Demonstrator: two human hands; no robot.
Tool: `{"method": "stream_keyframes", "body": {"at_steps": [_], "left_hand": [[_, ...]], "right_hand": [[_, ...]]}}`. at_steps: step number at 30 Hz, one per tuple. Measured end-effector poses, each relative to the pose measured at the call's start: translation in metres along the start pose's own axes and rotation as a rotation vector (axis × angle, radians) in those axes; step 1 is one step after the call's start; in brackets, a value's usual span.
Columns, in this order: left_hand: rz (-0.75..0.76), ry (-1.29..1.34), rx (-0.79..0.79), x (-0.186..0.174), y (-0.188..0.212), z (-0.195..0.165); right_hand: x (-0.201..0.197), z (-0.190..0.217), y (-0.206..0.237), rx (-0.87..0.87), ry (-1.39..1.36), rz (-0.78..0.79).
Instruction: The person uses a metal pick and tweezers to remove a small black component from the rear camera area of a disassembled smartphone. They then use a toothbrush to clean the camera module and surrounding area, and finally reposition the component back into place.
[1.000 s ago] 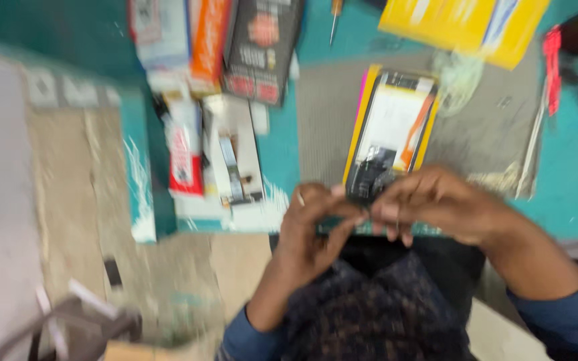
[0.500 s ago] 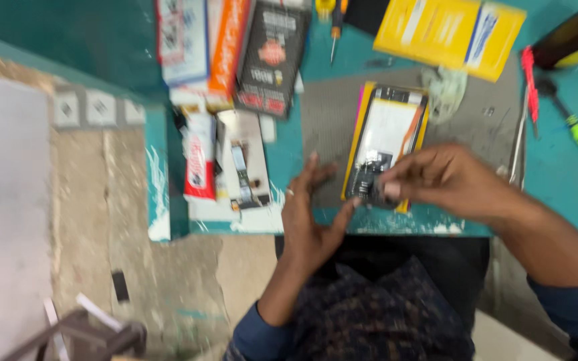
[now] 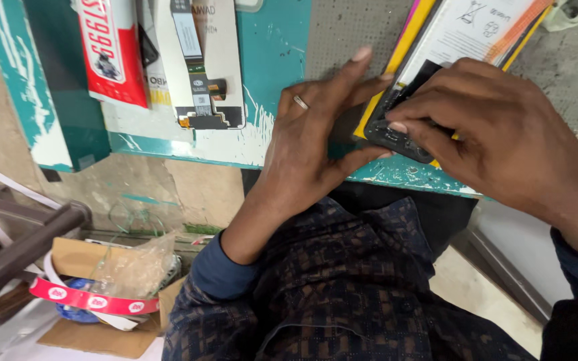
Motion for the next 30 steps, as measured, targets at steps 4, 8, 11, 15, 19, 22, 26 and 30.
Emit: {"method": "stream_keyframes", "body": {"at_steps": [4,8,11,15,19,22,26,30], "left_hand": [[0.020,-0.005,0.008,0.004,0.002,0.000],[0.006,-0.001,0.040,0.007,0.004,-0.001],[0.009,0.012,0.037,0.006,0.005,0.000],[-0.017,0.028,0.050,0.009,0.003,0.002],[-0.015,0.027,0.037,0.013,0.004,0.005],[-0.019,0.025,0.037,0.015,0.005,0.008],[-0.014,0.033,0.009,0.019,0.006,0.011],[-0.015,0.030,0.009,0.023,0.005,0.014]], "right_hand": [[-0.002,0.006,0.001,-0.083,0.055,-0.015],[-0.001,0.012,0.001,-0.125,0.066,-0.014],[0.002,0.008,0.000,-0.066,0.094,0.028],[0.006,0.002,0.001,-0.023,0.126,0.098],[-0.001,0.006,-0.003,-0.071,0.025,0.021],[0.002,-0.004,-0.004,0.029,0.008,0.049],[0.005,0.000,-0.005,-0.014,0.024,0.072],[0.002,0.001,-0.008,-0.001,-0.009,0.017]]}}
Point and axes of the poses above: each hand's wrist, its own y-axis away from the middle knuckle, its own x-axis out of the palm, z = x × y, the point moved 9 cm from there along -y, towards the middle knuckle, and after that the axes turned 15 degrees about -z, right-handed, at the moved point
